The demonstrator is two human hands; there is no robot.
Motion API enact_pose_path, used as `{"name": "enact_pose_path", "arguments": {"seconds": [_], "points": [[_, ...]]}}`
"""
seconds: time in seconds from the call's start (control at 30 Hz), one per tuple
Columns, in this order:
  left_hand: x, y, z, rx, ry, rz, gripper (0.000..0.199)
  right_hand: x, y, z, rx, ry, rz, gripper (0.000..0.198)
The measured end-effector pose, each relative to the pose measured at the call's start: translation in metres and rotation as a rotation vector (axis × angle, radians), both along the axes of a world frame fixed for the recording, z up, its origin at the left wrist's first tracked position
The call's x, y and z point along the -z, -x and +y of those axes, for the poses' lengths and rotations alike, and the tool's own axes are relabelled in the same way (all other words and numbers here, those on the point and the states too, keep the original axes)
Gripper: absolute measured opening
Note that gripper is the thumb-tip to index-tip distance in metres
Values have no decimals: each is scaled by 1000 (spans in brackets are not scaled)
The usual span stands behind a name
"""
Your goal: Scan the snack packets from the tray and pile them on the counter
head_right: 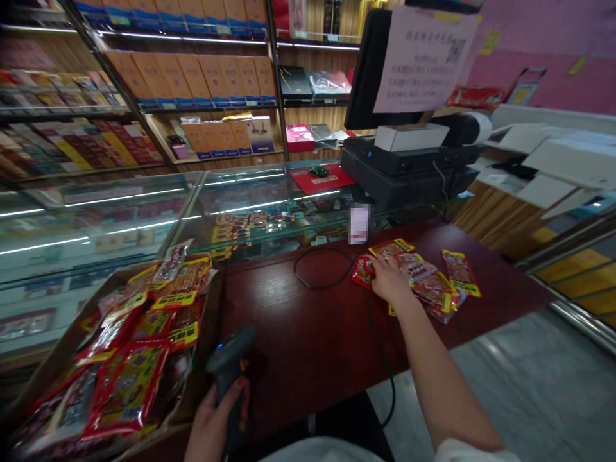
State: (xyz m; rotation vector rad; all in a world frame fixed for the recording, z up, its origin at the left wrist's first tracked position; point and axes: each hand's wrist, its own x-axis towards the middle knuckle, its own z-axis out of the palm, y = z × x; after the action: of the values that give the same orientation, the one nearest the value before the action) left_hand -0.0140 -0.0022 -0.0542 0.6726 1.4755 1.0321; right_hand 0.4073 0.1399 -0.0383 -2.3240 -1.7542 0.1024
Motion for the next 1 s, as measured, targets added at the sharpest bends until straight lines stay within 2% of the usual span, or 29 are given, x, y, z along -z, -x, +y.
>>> {"name": "enact_pose_path", "arguments": {"seconds": [0.07, 0.13, 0.2, 0.3, 0.4, 0.5, 0.63, 0.73, 0.8, 0.87, 1.0], "points": [[0, 0, -1, 1, -9, 20, 68, 7, -1, 6, -34, 35, -39, 68], [-2, 0, -1, 4, -17, 34, 65, 10, -2, 9, -49, 15, -78, 53], [-6, -2, -1, 2, -22, 41, 63, 9, -1, 8, -46, -58, -109, 34], [-10, -4, -1, -15, -19, 30, 63, 4, 6, -1, -17, -230, -122, 33], [-9, -5, 0, -6, -23, 16, 62, -6, 29, -16, -30, -408, -85, 39], [-7, -5, 0, -4, -24, 11, 61, -11, 77, -37, -190, -480, -3, 39], [-7, -5, -2, -13, -9, 20, 61, -3, 156, -70, -516, -369, 109, 20], [-9, -5, -4, 2, -12, 22, 56, 7, 188, -87, -633, -260, 200, 18], [-9, -5, -5, 11, -23, 18, 52, 10, 188, -91, -633, -209, 272, 21], [-10, -5, -5, 17, -30, 13, 48, 9, 176, -87, -566, -178, 340, 27], [-11, -5, -4, 37, -32, 9, 45, 5, 152, -75, -429, -104, 459, 53]]}}
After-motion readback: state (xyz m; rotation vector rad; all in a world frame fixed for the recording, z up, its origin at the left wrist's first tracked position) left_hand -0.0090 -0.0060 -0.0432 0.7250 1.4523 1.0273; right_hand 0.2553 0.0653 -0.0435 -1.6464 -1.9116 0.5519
